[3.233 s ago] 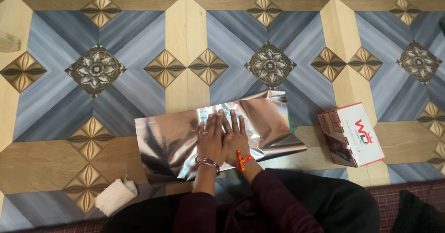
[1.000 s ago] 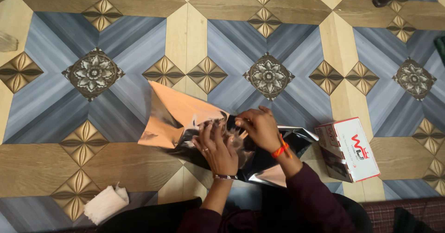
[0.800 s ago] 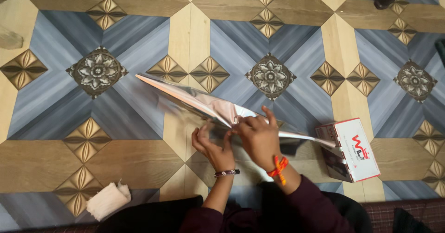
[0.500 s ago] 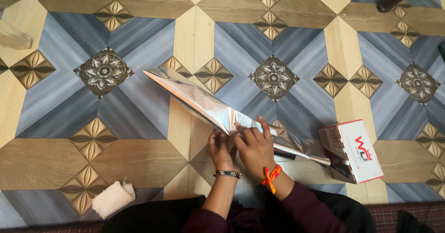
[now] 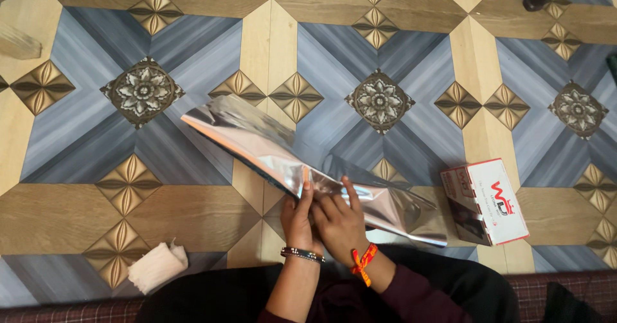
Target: The person wraps a small hexagonal box using a green patterned cloth and a sheet of rose-gold metallic paper. They fold the paper around the box, smooth the edges, and secure the package with adhesive tape.
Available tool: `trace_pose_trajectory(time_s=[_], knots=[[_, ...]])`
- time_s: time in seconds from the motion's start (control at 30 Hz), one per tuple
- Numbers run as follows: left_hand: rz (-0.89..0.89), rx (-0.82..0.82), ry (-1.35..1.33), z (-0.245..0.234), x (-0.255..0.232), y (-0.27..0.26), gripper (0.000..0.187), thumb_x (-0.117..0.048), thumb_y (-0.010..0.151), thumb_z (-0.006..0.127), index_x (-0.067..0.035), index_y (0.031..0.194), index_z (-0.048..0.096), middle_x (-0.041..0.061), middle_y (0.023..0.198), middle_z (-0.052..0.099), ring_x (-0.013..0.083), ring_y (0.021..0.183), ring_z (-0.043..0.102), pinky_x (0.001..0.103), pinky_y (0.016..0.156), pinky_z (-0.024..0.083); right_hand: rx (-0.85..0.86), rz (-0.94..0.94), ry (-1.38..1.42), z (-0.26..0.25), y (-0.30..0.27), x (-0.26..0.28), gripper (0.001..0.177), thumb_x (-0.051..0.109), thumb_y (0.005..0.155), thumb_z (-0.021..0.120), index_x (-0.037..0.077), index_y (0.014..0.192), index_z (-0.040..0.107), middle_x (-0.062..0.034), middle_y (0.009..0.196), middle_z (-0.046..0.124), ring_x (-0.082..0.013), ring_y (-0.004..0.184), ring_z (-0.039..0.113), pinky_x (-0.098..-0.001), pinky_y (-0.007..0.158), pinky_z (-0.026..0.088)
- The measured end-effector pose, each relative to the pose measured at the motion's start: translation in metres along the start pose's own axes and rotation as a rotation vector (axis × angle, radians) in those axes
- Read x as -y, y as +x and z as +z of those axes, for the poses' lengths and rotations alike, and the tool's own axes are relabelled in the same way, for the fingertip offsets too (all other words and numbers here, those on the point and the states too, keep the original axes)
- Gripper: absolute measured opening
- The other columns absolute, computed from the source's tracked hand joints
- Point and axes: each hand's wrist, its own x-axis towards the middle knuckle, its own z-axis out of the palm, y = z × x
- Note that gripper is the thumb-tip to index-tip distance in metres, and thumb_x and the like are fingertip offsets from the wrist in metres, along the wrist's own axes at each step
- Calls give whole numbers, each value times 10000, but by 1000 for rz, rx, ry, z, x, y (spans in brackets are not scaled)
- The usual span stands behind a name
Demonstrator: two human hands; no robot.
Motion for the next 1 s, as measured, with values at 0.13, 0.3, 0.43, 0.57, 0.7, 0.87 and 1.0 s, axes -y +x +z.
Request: trace_pose_trajectory(time_s=[0.13, 0.3, 0.43, 0.57, 0.7, 0.87, 1.0], knots=[[-10, -65, 46, -11, 9, 13, 488, -211, 796, 856, 4, 1182, 648, 77, 1056, 692, 157, 906, 660, 290, 777, 547, 48, -32, 28, 2, -11, 13, 309, 116, 772, 632, -31, 1029, 722, -130, 1108, 689, -265, 1079, 643, -580, 1210, 305], [12, -90, 128, -28, 24, 28, 466, -183, 748, 882, 16, 1116, 677, 42, 996, 711, 141, 875, 661, 262, 764, 539, 102, -63, 130, 10, -22, 14, 339, 112, 737, 620, -70, 1009, 709, -196, 1127, 681, -348, 1162, 619, -542, 1207, 312], [105, 23, 128, -37, 34, 39, 378, -192, 794, 884, -42, 1052, 652, -22, 932, 627, 91, 851, 578, 232, 750, 484, 169, -51, 192, 15, -26, 12, 293, 116, 736, 631, -63, 956, 704, -187, 1090, 694, -345, 1124, 640, -534, 1208, 333], [139, 57, 163, -48, 44, 48, 290, -184, 790, 868, -76, 929, 638, -9, 865, 617, 94, 794, 570, 246, 708, 473, 227, -38, 293, 16, -28, 12, 263, 109, 714, 663, -59, 910, 709, -178, 1005, 697, -342, 1064, 662, -531, 1201, 361], [119, -35, 95, -54, 44, 55, 480, -98, 849, 918, -95, 828, 438, 0, 777, 424, 135, 670, 424, 307, 578, 378, 416, 16, 475, 11, -22, 6, 221, 8, 682, 674, -17, 895, 724, -159, 928, 693, -343, 994, 677, -513, 1215, 402], [-29, -191, 169, -44, 36, 47, 251, -52, 711, 796, -150, 880, 638, -50, 790, 605, 89, 708, 591, 264, 632, 500, 420, 282, 805, 17, 8, -58, 285, 106, 848, 679, 106, 1128, 737, -79, 1106, 745, -287, 1033, 732, -385, 965, 560], [-121, -196, 301, -41, 38, 42, 316, -78, 713, 836, -135, 804, 538, -27, 720, 534, 149, 601, 454, 348, 535, 348, 325, 113, 441, 65, 19, -100, 458, 303, 1017, 532, 120, 1437, 532, -166, 1522, 486, -378, 1431, 417, -587, 1156, 299]])
